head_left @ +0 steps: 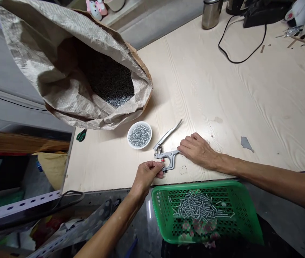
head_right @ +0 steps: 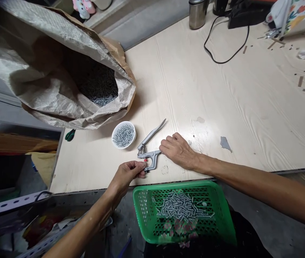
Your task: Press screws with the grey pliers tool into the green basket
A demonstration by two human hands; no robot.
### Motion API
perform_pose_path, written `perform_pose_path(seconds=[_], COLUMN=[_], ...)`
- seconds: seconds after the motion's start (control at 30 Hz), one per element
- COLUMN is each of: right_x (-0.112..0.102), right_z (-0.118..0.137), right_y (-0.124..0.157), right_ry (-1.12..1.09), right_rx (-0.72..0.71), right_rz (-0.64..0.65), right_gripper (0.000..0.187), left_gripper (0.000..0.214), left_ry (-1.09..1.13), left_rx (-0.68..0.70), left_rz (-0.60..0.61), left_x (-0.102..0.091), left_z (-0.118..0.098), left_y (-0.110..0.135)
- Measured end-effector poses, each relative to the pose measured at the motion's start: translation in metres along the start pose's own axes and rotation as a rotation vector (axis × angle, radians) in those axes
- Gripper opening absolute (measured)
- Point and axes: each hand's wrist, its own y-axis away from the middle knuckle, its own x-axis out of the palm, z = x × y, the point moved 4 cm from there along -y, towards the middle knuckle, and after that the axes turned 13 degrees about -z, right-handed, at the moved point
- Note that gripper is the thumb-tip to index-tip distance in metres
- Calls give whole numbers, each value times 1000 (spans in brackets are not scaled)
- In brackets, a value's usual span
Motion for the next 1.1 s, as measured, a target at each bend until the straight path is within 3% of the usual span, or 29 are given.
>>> perform_pose_path(seconds=[0.2,0.43,0.57,0.83,0.87,1.0,1.1], right_x=[2,6,9,3,0,-10,-5], right_z=[-1,-2,-3,-5,-6,-19,-34], right_y=[2,3,5,1,-1,-12,-23], right_ry=[8,1,2,-105,-128,-179,-176], right_rx=[9,6,5,83,84,63,16], right_rz=[-17,7,8,112,119,84,117], right_gripper=[30,26,25,16,20,72,84], left_gripper=[27,27,32,29,29,25,26], left_ry=[-78,-282,-393,-335,-334,-329,-324], left_rx=[-44,-5,50,45,47,65,60], left_rz=[31,203,196,156,157,135,139], left_x=[0,1,2,2,2,1,1], left_z=[-4,-10,-12,-7,-7,-6,-5], left_y=[1,-13,-17,-11,-11,-12,-13])
